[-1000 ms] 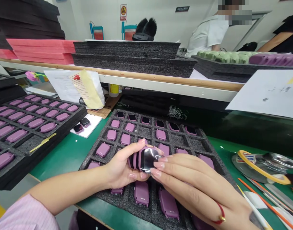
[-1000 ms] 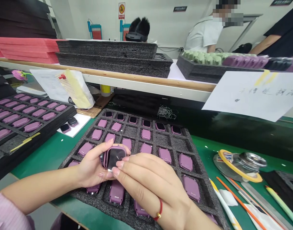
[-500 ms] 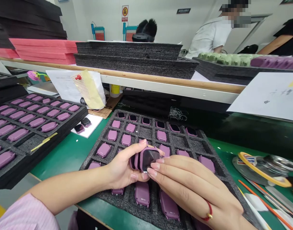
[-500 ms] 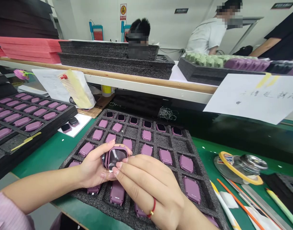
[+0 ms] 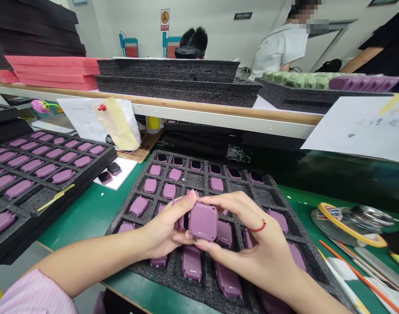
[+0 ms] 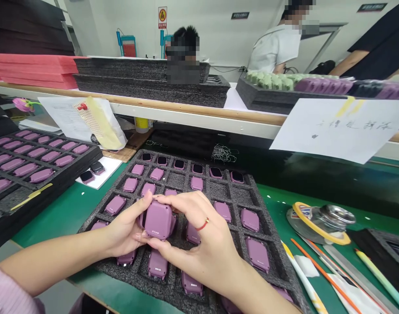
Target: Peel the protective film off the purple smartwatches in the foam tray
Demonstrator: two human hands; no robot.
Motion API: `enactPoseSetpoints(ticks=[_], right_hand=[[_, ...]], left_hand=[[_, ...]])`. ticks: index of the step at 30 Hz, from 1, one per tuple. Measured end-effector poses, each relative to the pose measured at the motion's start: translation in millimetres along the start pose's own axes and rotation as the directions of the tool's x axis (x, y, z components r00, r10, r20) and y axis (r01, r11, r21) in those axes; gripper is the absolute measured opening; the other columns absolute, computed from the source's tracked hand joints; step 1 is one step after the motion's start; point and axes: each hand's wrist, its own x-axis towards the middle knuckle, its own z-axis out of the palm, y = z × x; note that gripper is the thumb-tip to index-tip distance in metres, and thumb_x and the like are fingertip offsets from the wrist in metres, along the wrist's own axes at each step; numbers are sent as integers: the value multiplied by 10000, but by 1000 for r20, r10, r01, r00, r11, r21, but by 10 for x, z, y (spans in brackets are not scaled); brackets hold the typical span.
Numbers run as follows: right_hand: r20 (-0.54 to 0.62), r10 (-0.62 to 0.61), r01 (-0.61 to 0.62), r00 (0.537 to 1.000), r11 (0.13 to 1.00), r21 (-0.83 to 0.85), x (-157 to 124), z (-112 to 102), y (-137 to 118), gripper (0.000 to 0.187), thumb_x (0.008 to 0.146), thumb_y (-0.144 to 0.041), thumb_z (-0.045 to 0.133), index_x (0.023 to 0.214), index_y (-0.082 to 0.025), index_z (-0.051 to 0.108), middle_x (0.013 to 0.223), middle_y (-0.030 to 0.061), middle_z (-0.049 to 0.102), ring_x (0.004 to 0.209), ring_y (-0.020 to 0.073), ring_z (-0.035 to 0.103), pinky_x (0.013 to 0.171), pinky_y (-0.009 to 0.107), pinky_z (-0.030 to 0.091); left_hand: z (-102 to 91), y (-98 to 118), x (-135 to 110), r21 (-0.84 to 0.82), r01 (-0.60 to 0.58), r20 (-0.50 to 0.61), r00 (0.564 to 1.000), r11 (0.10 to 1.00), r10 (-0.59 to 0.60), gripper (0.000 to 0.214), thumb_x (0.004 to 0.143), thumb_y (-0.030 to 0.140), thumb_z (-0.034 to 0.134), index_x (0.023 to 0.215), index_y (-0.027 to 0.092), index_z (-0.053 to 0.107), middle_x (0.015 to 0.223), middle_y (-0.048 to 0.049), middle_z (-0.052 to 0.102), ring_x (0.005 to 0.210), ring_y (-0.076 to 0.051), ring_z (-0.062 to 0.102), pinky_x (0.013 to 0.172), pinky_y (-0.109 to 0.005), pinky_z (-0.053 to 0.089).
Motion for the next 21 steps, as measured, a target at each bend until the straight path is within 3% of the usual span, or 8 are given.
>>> enactPoseSetpoints(ticks=[6,10,13,15,16,19,21], right_hand=[[22,-52,53,998,998,-42,11,2,26,479,805,-284,788,1234,-212,586,1071,81,675,976,215,645,814,343,558],[54,-83,87,995,993,-86,63,-65,159,455,803,-279,760,1223,-219,594,1064,73,712,959,223,674,839,375,562],[-34,123,-128,992,966,-226,86,-199,547,323,824,-358,712,1108,-217,648,1003,71,727,884,234,692,810,396,567],[-77,334,-338,939,865,-370,59,-301,897,364,841,-474,672,1087,-206,671,1014,84,723,908,257,696,835,422,565],[-85,381,-381,921,829,-410,33,-347,1066,376,846,-481,657,1078,-187,686,1010,106,722,932,285,693,849,458,559],[8,453,-392,891,781,-486,-65,-440,1425,314,819,-405,700,1013,-162,740,1021,143,736,1008,347,683,930,538,522],[89,479,-368,873,769,-523,-110,-464,1501,283,807,-304,724,1047,-157,753,1113,161,731,1068,362,672,975,552,502]], left_hand=[[28,51,-2,-2,78,-2,997,997,-78,508,723,585,782,832,104,661,651,-24,622,382,-2,344,342,-144,94],[34,39,15,-19,42,-45,998,999,-43,482,708,550,817,838,132,614,622,16,581,394,-5,355,347,-131,125],[17,29,27,-42,40,-116,992,998,-45,378,732,405,843,818,144,584,704,4,624,440,1,397,376,-114,168],[2,29,25,-30,43,-159,986,999,-47,306,778,357,805,850,147,594,785,-23,669,450,-1,408,387,-123,186],[-5,31,21,-18,35,-170,985,999,-38,285,811,373,766,857,149,596,802,-37,684,439,-6,406,390,-135,198],[-15,37,7,22,5,-167,986,1000,-1,307,899,460,621,865,156,597,789,-59,702,400,-23,384,406,-172,236],[-13,38,0,77,10,-168,986,997,3,310,916,454,595,858,150,603,767,-44,683,396,-14,356,421,-174,226]])
